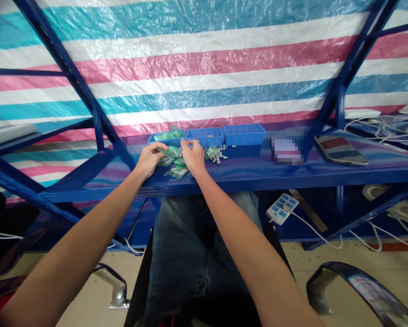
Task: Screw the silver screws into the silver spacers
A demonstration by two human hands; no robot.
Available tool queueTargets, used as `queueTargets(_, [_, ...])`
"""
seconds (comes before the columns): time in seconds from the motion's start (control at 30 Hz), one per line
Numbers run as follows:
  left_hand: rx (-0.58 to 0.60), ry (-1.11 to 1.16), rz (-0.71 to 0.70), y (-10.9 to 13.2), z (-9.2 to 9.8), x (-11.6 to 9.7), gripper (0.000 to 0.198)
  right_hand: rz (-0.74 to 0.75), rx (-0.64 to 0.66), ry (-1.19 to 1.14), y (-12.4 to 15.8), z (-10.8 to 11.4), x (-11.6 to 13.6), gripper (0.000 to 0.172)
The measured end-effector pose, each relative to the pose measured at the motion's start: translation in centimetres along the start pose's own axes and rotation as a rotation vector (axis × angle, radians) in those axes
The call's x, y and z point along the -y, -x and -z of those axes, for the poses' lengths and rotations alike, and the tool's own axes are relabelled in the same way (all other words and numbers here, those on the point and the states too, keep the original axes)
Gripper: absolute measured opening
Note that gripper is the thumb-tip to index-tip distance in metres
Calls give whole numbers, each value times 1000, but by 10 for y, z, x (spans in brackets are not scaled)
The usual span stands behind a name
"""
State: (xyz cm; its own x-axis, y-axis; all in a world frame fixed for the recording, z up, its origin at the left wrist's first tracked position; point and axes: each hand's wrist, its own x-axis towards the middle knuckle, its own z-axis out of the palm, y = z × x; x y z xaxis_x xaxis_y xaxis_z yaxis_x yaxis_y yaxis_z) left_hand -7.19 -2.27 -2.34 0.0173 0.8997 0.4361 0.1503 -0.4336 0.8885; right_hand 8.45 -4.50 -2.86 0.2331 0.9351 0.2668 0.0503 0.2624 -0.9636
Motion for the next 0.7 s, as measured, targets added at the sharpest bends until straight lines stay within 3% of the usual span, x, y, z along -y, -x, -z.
queueTargets(0.17, [28, -54, -51, 5, -2, -3, 22, 27, 161, 20, -2, -2, -6, 32])
queueTargets(0.33, [134, -107, 15, 11, -5, -8, 27, 71, 58, 43, -4, -2, -12, 60])
queueTargets(0.47, [135, -98, 50, 9, -4, -9, 21, 197, 71, 75, -5, -1, -13, 27])
queueTargets(0.53, [116, -89, 65, 7, -3, -8, 37, 249, 99, 78, -4, 0, -12, 16])
queueTargets(0.6, [81, -101, 99, 6, -3, -7, 49, 299, 111, 90, -1, 0, -9, 18])
queueTargets(0.7, [18, -150, 152, 6, -5, -6, 36, 346, 104, 117, 4, 0, -5, 23])
